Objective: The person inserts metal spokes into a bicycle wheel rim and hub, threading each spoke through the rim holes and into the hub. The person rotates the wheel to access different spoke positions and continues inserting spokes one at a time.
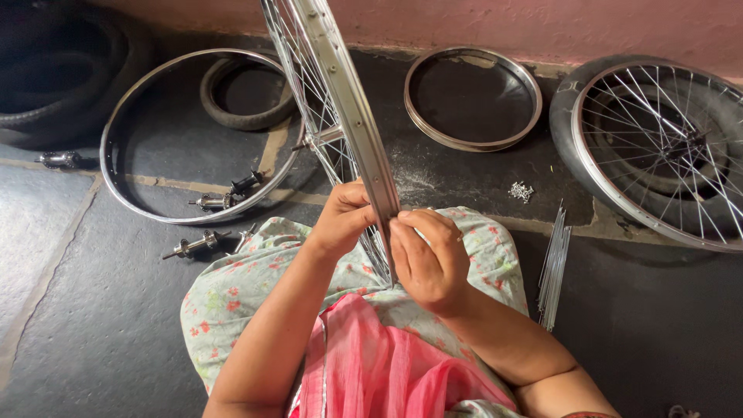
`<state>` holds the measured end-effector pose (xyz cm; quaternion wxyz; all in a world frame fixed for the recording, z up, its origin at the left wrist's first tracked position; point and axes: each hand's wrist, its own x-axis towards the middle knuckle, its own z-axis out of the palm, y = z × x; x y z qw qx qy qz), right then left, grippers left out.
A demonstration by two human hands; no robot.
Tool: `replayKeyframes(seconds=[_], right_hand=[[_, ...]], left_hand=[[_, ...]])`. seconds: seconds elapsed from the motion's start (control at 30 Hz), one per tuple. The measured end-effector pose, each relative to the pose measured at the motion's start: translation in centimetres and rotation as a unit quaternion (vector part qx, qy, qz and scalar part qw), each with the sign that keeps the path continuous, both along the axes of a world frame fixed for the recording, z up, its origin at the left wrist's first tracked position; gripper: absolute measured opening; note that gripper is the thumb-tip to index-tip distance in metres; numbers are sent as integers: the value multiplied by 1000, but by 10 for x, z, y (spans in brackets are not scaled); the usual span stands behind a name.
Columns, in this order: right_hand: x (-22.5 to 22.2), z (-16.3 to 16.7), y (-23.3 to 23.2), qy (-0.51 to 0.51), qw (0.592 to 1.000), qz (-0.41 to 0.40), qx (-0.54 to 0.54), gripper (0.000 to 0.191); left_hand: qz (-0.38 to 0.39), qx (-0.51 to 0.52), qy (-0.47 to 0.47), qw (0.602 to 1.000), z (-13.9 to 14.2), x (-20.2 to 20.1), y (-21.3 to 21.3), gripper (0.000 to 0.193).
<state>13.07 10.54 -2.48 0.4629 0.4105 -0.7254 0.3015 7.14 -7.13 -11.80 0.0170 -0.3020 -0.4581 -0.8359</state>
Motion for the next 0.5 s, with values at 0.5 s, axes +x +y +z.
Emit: replayKeyframes(seconds=[0.5], right_hand=[[-1, -5, 2, 5, 1000, -15, 26, 24]], left_hand=[[11, -22, -19, 1000, 2, 2, -2, 21]])
